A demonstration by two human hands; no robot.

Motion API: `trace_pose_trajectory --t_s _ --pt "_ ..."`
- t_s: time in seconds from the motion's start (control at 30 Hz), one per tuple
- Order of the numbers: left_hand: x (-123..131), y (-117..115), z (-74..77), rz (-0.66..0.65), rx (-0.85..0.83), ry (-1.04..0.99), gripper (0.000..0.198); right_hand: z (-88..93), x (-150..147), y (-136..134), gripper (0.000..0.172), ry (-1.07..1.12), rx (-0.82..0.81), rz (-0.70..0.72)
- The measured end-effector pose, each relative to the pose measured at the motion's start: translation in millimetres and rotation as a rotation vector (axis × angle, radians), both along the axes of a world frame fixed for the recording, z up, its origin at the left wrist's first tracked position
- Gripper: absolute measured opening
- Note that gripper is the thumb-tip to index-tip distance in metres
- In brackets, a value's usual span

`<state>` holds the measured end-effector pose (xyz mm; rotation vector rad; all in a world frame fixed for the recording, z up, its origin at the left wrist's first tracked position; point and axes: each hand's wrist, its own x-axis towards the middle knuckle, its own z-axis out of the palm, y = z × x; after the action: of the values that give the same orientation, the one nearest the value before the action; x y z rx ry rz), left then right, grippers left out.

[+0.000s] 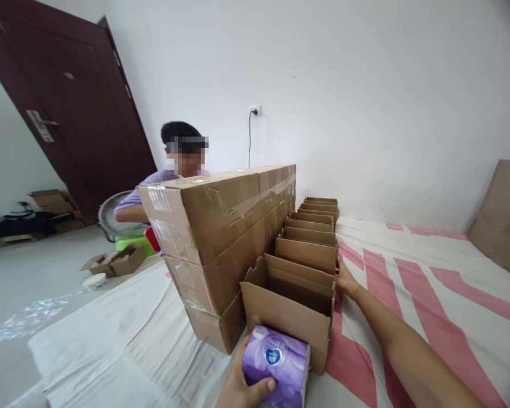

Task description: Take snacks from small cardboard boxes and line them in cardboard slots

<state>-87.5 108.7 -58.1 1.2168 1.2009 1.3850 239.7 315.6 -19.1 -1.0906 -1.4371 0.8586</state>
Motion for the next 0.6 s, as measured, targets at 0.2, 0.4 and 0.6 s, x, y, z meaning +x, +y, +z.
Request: trace_pose_trajectory --t_s 0.2,0.4,0.6 --pt "4 0 -1.0 -0.002 -0.008 -0.057 0.099 8.5 1 1 0.111 -0.043 0.054 -0.008" --pt "2 3 -11.0 -0.001 -0.016 -0.104 0.099 6.5 -3 13 0.121 0.020 0.026 0.010" --pt "5 4 -10.4 -0.004 -0.006 -0.164 0.091 -0.1 -5 14 0.117 -0.025 0.098 -0.005"
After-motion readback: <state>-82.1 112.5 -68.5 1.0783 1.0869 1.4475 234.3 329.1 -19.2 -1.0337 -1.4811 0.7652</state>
